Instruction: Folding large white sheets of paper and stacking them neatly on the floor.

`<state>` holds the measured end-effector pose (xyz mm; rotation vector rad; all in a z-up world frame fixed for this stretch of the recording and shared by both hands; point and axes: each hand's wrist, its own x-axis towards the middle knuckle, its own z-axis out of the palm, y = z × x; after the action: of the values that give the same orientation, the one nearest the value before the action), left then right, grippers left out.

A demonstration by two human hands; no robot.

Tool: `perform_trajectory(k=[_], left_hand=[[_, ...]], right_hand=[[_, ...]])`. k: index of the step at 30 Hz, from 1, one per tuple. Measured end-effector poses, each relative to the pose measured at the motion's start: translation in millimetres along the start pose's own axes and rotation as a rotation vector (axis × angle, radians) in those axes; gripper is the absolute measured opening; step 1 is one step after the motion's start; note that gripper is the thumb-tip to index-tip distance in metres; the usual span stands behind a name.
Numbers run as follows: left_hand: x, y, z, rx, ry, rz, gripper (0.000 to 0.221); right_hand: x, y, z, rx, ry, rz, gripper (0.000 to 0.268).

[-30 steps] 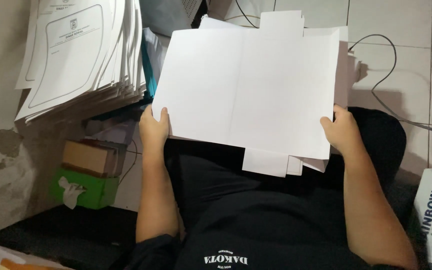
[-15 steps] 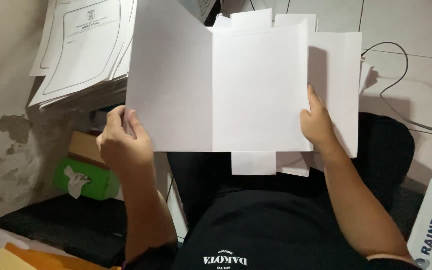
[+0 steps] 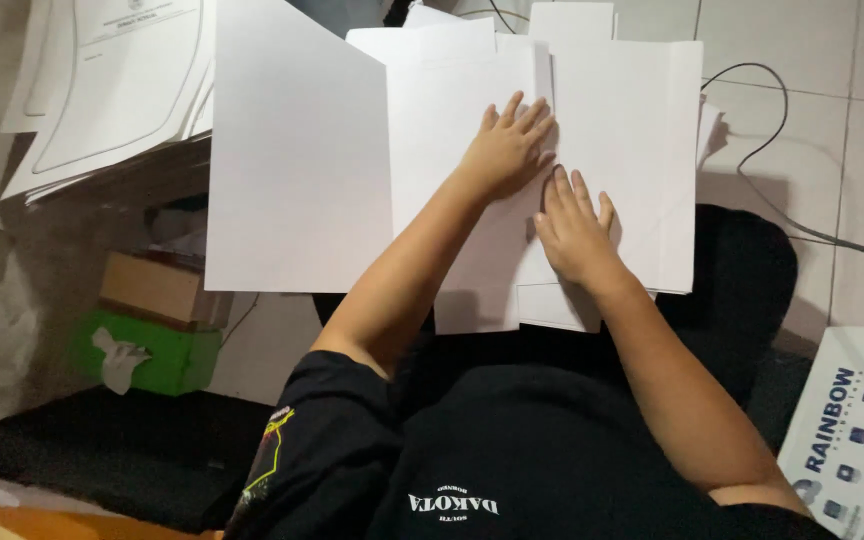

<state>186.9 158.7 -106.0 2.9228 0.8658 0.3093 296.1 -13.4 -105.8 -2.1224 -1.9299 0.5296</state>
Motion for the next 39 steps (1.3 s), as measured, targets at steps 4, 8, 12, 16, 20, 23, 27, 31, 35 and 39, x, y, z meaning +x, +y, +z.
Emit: perform_trajectory(k=[4,8,12,16,20,23,27,31,35,39], left_hand=[[-3,-7,-13,-0.035,0.029,-0.063,0.068],[-5,-6,-6,-0.038,0.040,-0.104,0.066],[-7,-4,-7,-0.062,0.089,-0.117,0.066],[-6,-6,-13,-0.092,0.078,-0.123,0.068],[-6,-4,-18,-0.079,0.063,-0.132,0.068],[-5,-5,-20,-0.084,0.078,-0.137,0.067],[-4,-4,-19,-0.095,0.051,-0.141,0.066],[-4,-2,-23,-0.075,0.040,-0.130,0.066],[-13,2,-4,-0.061,0.104,-0.102,0.061],[-68,44,-31,-0.015,-0.209,-0.033,0.065]], right_hand=[[-33,8,-37,0.040,0.023,-0.180,0.061],[-24,-4,-50,-0.110,0.043,-0.238,0.061],[55,13,-52,-0.152,0.147,-0.250,0.058],[143,29,-57,-0.137,0.209,-0.282,0.055],[167,35,-58,-0.131,0.195,-0.289,0.053],[134,24,-61,-0.138,0.198,-0.290,0.054],[45,3,-56,-0.158,0.084,-0.227,0.058],[-33,-14,-52,-0.138,0.068,-0.201,0.060],[-51,-8,-35,-0.193,0.084,-0.195,0.062],[-48,1,-24,-0.270,0.058,-0.160,0.058]])
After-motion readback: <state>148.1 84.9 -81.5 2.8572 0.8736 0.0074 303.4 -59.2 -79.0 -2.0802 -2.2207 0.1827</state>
